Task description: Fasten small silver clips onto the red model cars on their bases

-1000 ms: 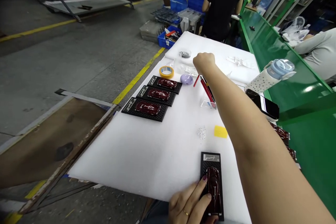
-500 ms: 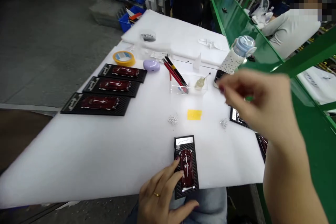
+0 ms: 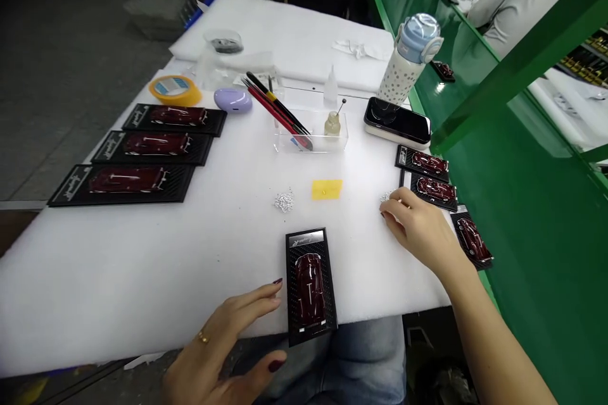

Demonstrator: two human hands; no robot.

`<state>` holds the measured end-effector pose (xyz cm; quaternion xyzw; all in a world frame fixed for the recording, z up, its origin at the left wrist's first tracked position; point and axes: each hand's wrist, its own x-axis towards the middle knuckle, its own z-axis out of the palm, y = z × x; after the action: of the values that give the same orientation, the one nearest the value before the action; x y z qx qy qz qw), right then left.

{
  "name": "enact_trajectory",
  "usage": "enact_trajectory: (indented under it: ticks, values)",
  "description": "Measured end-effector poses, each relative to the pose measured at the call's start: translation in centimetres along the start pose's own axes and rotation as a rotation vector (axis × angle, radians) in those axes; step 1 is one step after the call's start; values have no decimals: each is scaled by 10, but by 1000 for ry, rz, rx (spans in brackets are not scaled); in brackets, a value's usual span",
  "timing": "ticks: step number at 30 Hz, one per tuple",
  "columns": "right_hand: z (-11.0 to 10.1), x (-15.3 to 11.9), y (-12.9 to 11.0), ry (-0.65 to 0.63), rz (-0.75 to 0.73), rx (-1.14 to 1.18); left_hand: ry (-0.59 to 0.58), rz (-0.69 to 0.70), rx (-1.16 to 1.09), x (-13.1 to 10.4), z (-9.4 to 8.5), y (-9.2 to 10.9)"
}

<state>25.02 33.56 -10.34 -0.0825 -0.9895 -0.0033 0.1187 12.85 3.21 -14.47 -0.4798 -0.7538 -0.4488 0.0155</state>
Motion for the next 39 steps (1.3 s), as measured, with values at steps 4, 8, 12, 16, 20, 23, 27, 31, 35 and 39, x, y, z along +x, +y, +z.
enact_trajectory:
  ticks: [4,8,12,16,20,23,27,31,35,39]
  values:
    - [1,-2,-1,64,52,51,26,-60,-103,-7,-6,0]
    - [4,4,3,166,84,19,30,-74,-166,-7,-8,0]
    - [8,16,4,125,69,-103,24,-56,-175,-2,-6,-1]
    - [13,23,3,14,21,-169,25,-65,-171,-1,-6,-2]
    - [16,22,6,35,38,-38,29,-72,-188,-2,-6,-2]
    - [13,16,3,140,74,61,47,-104,-238,0,-7,0]
    - [-4,9,-37,279,89,255,31,-268,-435,15,-7,10]
    - [-20,11,-100,325,-54,809,-157,-581,-867,42,-1,25]
    - [-16,15,-132,488,1,981,-235,-856,-1373,59,9,32]
    - [-11,12,-136,514,22,724,-216,-929,-1522,59,15,28]
